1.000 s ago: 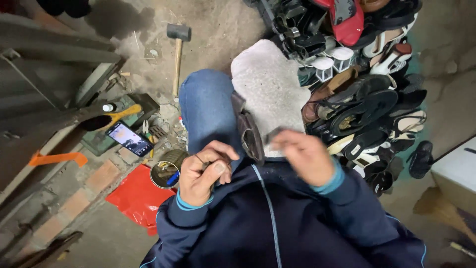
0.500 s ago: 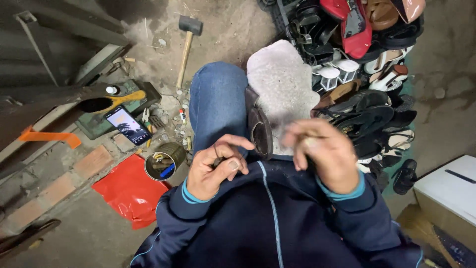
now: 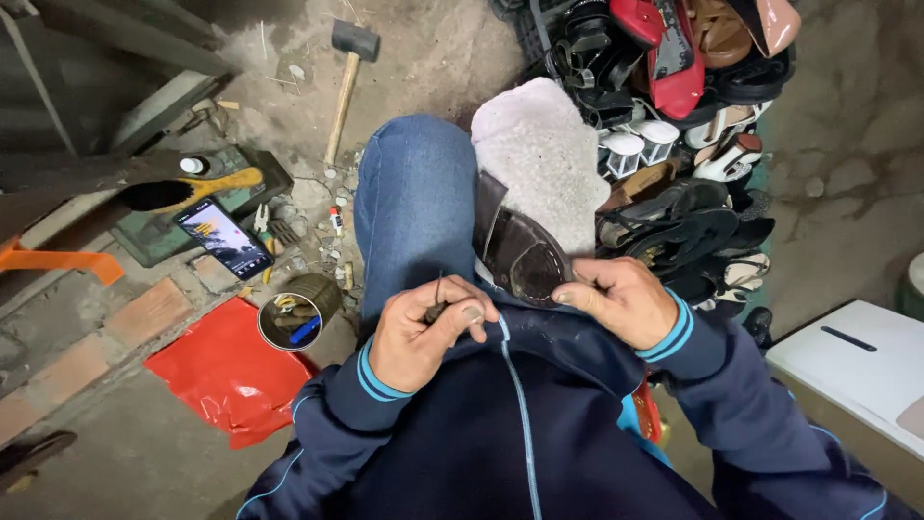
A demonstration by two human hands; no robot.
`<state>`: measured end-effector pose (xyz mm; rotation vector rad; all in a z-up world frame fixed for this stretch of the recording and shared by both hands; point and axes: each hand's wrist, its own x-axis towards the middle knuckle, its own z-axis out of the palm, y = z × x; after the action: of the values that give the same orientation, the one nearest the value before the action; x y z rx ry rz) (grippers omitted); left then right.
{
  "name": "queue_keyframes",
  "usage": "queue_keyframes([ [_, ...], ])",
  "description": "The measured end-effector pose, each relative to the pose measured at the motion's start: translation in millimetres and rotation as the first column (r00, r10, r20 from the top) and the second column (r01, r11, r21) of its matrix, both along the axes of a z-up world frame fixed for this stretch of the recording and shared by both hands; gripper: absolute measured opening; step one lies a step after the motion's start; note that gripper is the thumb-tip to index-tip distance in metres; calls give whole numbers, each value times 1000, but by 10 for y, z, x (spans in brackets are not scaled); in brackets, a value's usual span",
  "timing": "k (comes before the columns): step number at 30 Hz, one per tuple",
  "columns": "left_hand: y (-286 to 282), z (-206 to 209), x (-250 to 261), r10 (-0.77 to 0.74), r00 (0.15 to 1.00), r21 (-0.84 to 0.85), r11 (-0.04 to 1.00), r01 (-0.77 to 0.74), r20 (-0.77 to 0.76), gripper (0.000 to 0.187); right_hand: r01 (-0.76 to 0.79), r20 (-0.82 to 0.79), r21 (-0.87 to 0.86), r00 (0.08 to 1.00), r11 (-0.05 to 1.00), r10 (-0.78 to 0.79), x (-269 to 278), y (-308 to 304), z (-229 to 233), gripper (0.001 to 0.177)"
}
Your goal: Hand-stitching the sole of a brown sandal using a needle and thread.
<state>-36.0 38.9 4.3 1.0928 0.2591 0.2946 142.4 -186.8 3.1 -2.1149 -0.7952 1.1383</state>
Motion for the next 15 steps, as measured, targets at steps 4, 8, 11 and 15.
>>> queue_keyframes([
  [4, 46, 53, 53, 60, 993, 196, 980, -39, -102, 16, 98, 66, 96, 992, 991, -104, -102, -41, 22, 47],
  [8, 199, 93, 61, 98, 979, 529, 849, 12, -181, 7, 133, 241, 208, 953, 969, -182, -216, -94, -68, 53],
  [11, 224, 183, 2, 143, 943, 682, 723, 108, -301, 23, 173, 274, 302, 926, 938, -259, -320, -167, -61, 50],
  [15, 158, 249, -51, 4, 967, 650, 741, 168, -255, 35, 201, 330, 372, 884, 906, -332, -330, -168, 15, 48],
])
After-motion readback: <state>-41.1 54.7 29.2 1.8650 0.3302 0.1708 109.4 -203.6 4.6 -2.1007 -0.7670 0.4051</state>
